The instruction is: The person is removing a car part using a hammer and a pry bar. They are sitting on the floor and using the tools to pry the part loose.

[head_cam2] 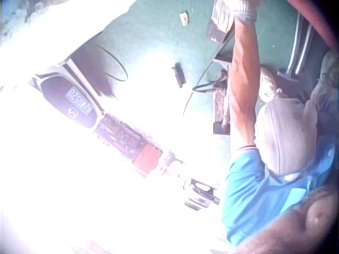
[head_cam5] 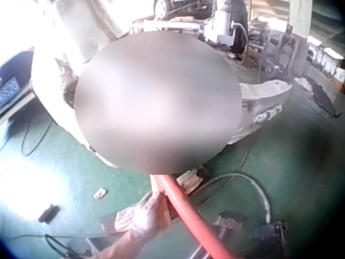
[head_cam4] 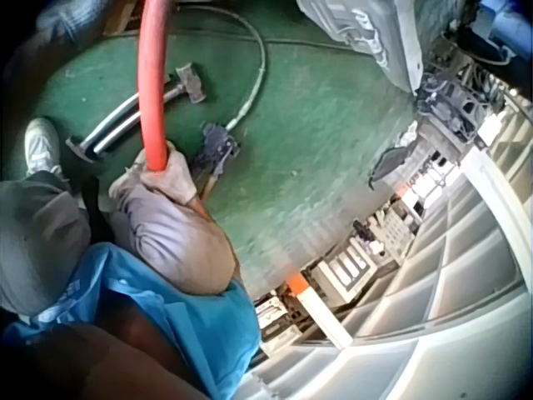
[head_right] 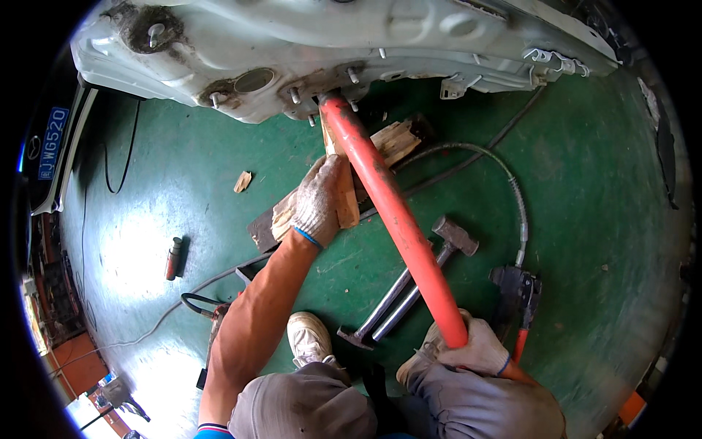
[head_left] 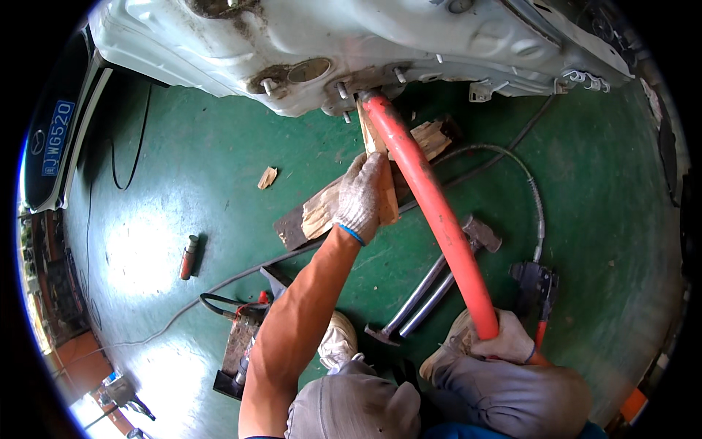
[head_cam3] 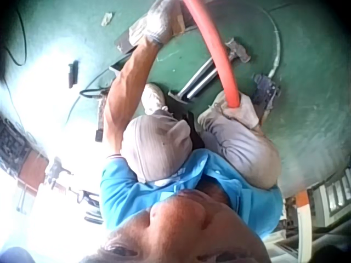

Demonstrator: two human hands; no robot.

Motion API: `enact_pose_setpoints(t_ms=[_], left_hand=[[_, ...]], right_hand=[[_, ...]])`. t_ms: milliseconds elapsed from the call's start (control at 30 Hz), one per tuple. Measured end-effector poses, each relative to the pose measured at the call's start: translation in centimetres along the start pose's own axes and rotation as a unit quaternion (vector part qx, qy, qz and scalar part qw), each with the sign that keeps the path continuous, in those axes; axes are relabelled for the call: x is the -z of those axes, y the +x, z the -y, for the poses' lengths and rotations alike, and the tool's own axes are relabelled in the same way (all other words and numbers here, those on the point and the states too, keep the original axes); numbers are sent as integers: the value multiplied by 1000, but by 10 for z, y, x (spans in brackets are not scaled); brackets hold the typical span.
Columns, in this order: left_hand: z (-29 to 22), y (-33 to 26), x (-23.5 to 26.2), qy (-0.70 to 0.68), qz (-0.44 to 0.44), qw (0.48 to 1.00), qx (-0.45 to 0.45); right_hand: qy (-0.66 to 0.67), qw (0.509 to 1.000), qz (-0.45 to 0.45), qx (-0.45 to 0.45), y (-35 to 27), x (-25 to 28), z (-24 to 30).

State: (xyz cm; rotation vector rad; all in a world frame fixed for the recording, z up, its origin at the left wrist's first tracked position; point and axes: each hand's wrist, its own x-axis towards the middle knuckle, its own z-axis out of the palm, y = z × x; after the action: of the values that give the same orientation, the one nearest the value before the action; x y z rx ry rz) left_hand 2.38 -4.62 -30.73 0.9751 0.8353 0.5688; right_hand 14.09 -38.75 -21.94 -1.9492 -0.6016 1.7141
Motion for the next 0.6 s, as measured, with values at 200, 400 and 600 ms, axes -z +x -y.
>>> enact_pose_setpoints(t_ms=[200, 400, 600], left_hand=[[1, 2, 2, 24, -18, 999, 41], [3, 3, 14, 109, -28, 993, 35], [1, -4, -5, -18, -40, 996, 75]], right_hand=[[-29, 999, -33, 23, 18, -13, 20], [88, 995, 45, 3, 24, -10, 14], [167, 982, 87, 28, 28, -12, -6]])
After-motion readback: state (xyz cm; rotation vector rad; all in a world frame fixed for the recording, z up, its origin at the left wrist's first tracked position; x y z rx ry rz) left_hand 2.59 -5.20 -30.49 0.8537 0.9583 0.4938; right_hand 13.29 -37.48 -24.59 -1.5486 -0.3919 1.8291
